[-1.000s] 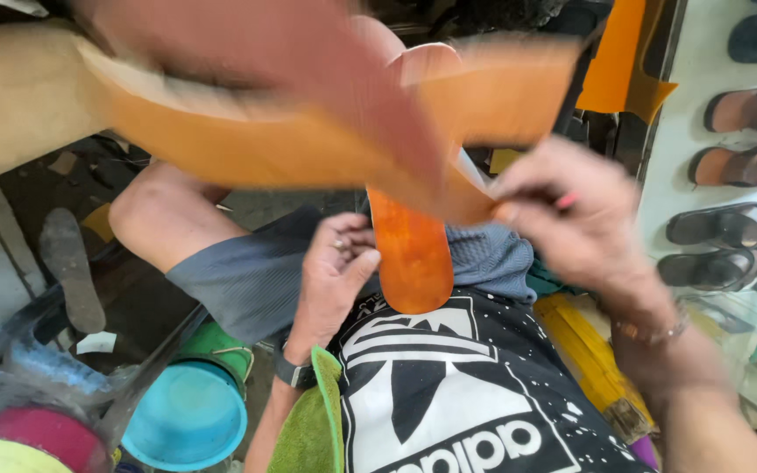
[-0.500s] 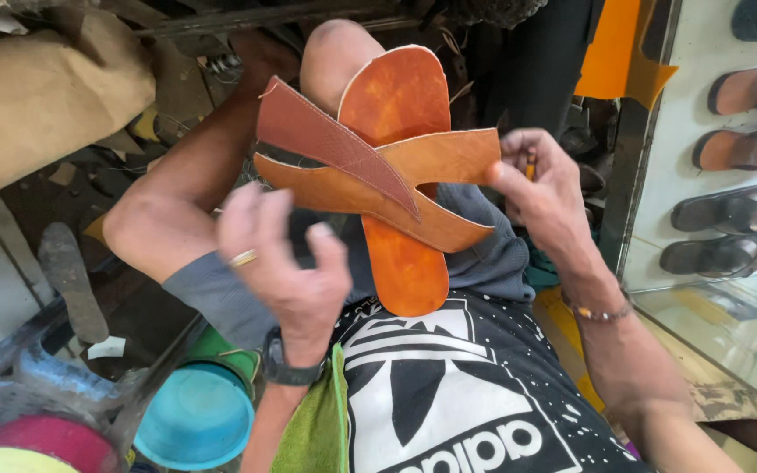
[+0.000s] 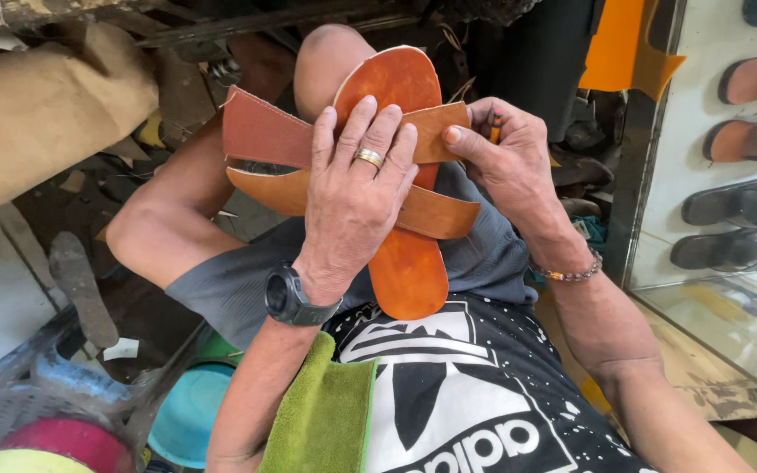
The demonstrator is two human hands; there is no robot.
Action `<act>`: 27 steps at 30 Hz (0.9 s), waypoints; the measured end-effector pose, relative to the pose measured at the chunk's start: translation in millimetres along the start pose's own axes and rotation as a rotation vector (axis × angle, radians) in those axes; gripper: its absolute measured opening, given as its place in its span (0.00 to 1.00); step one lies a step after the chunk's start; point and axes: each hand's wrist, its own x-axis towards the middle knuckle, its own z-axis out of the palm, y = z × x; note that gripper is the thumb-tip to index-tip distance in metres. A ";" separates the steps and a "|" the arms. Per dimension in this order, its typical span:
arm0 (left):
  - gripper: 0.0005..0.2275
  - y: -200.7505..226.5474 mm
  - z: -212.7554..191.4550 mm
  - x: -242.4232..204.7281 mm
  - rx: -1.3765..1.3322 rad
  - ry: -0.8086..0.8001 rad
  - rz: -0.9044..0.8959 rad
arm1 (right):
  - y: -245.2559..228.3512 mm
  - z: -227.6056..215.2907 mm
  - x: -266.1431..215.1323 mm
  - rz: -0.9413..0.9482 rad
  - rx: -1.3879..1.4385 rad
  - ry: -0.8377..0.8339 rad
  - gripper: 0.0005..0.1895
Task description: The person marks an orange leather sole with a pencil, then places a pre-cut leather strap piece on top to align and mark the strap's position. They repeat this process with another strap piece, ensuring the markings are transferred accurately for assembly.
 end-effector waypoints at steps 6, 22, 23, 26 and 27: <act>0.09 -3.5 -4.3 3.6 -0.026 0.047 0.018 | -2.0 4.3 5.5 0.017 0.017 -0.063 0.10; 0.11 -18.0 -16.6 -20.4 -0.014 0.079 -0.051 | -12.7 25.5 10.6 -0.131 -0.232 -0.095 0.08; 0.11 -18.0 -16.6 -19.1 0.012 0.077 -0.043 | -12.3 25.2 11.9 -0.135 -0.226 -0.100 0.09; 0.11 -18.5 -20.5 -17.4 0.046 0.062 -0.034 | -10.9 27.9 13.4 -0.135 -0.212 -0.103 0.09; 0.11 -18.8 -21.8 -16.7 0.051 0.055 -0.033 | -10.9 28.9 13.9 -0.135 -0.211 -0.102 0.09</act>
